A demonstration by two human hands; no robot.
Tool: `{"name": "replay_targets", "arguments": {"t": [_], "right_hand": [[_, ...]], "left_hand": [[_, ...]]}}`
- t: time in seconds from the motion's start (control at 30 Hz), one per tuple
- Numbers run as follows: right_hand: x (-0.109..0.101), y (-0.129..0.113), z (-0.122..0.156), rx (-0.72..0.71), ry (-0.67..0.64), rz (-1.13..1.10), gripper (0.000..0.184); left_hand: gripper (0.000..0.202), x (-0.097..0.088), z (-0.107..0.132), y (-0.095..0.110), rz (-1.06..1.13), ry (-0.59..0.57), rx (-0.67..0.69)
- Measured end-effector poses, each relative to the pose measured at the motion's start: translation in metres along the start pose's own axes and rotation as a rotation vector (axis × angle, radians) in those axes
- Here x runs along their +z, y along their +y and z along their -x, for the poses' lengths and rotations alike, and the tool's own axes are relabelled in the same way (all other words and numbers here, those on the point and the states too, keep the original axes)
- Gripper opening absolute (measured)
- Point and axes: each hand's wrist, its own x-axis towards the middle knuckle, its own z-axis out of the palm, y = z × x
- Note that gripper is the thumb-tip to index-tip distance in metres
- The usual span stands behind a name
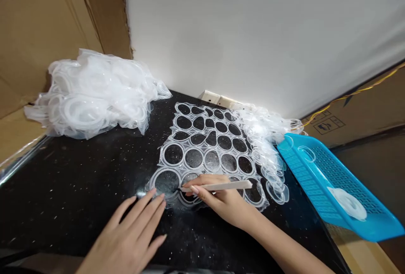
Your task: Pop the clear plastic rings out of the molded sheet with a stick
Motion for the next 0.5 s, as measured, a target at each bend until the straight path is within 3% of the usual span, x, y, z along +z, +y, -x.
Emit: {"name": "replay_targets", "arguments": {"t": [0.17,0.5], "right_hand": [[0.012,-0.001,-0.011,-0.024,-0.086,0.049,0.029],[0.019,0.0,-0.015,-0.019,-0.16,0.056,0.028]], "left_hand": [[0.04,0.011,0.004,0.022,0.002,0.04,-0.09],[0.042,0.009,0.001,0.025,-0.004,0.06,-0.123]]}}
